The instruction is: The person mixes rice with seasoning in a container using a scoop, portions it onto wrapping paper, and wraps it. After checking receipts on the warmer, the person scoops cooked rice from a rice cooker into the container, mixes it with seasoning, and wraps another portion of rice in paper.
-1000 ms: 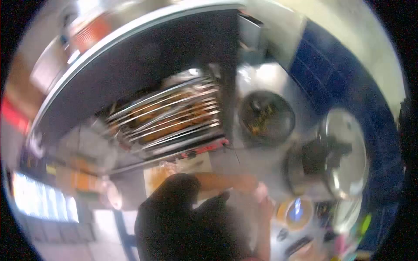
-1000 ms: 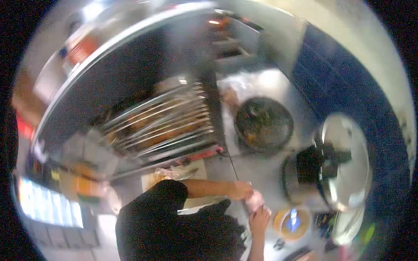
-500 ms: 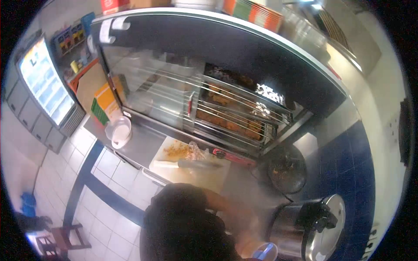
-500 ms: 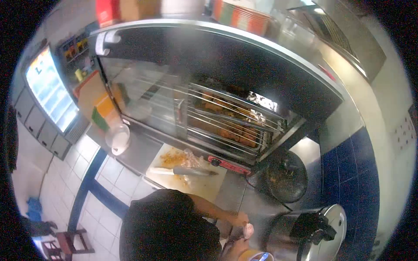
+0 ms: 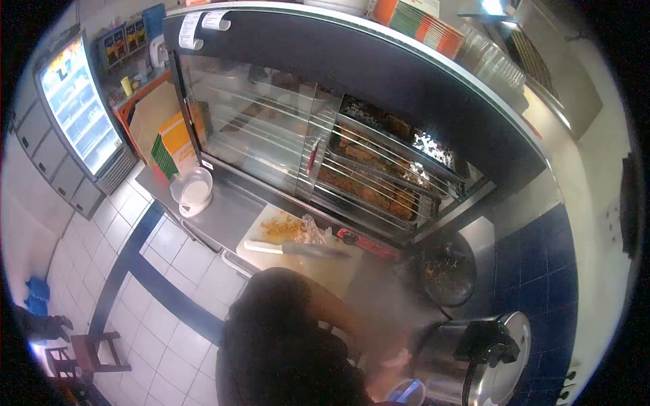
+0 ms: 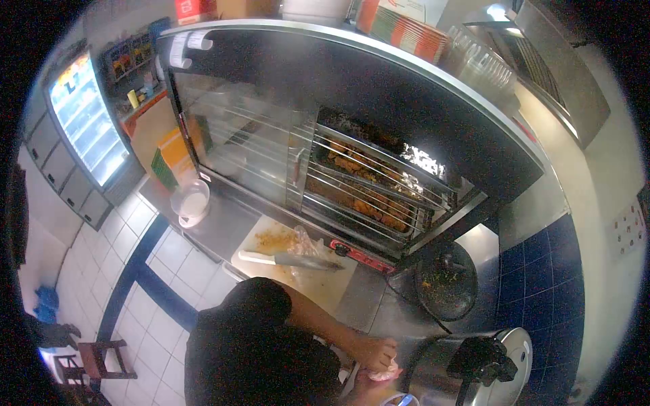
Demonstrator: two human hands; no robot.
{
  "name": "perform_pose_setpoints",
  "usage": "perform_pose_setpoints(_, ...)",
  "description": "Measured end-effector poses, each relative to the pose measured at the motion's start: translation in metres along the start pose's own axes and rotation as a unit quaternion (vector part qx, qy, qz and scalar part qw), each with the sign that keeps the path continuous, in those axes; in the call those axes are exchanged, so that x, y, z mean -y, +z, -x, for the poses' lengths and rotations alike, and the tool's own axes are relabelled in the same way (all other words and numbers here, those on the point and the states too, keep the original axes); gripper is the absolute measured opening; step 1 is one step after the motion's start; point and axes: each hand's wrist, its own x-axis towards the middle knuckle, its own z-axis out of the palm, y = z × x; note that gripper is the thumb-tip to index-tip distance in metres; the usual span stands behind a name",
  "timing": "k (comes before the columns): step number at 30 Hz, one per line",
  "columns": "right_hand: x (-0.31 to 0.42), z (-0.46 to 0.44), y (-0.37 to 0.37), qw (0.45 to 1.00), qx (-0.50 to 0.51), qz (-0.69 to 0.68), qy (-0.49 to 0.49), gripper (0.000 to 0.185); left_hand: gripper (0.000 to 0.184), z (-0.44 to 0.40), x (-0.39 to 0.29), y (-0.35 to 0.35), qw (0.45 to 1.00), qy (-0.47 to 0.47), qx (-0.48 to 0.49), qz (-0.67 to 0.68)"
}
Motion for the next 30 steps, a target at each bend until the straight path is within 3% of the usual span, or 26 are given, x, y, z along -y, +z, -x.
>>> perform_pose_setpoints(3,0.003,-0.003,0.001,1.000,-0.003,-0.011,0.002,0.054,0.017,-0.026,-0.019,-0.043,0.999,0.048,-0.005,-0.006)
perform_pose_setpoints(5,0.005,-0.005,0.002,1.000,-0.008,-0.018,0.003,0.054,0.025,-0.042,-0.033,-0.078,0.975,0.075,-0.170,-0.123)
perform_pose_setpoints(9,0.009,-0.009,0.005,0.999,-0.015,-0.032,0.006,0.054,0.025,-0.032,-0.022,-0.061,0.996,0.037,-0.083,-0.006)
perform_pose_setpoints(14,0.014,-0.013,0.011,0.999,-0.020,-0.042,0.008,0.054,0.030,-0.014,-0.028,-0.025,0.965,-0.178,-0.112,0.157)
perform_pose_setpoints(15,0.015,-0.013,0.012,0.999,-0.020,-0.044,0.010,0.054,0.030,-0.017,-0.035,-0.040,0.964,-0.180,-0.113,0.157)
perform_pose_setpoints(17,0.017,-0.015,0.013,0.999,-0.022,-0.048,0.009,0.053,0.039,-0.035,-0.061,-0.086,0.883,-0.369,-0.026,0.291)
perform_pose_setpoints(18,0.018,-0.016,0.015,0.998,-0.024,-0.052,0.009,0.053,0.039,-0.043,-0.066,-0.084,0.882,-0.370,-0.027,0.291)
perform_pose_setpoints(20,0.020,-0.015,0.016,0.998,-0.028,-0.057,0.011,0.053,0.053,-0.062,-0.074,-0.058,0.818,-0.525,-0.129,0.197)
perform_pose_setpoints(21,0.021,-0.017,0.018,0.998,-0.028,-0.056,0.011,0.053,0.053,-0.065,-0.074,-0.045,0.817,-0.527,-0.128,0.198)
perform_pose_setpoints(23,0.024,-0.018,0.021,0.998,-0.029,-0.060,0.010,0.053,0.058,-0.069,-0.068,-0.019,0.726,-0.602,-0.284,0.172)
perform_pose_setpoints(26,0.027,-0.021,0.023,0.997,-0.036,-0.067,0.007,0.053,0.047,-0.074,-0.046,0.011,0.697,-0.603,-0.352,0.164)
perform_pose_setpoints(30,0.027,-0.026,0.022,0.995,-0.050,-0.085,-0.003,0.053,0.055,-0.085,-0.046,-0.020,0.762,-0.556,-0.319,0.092)
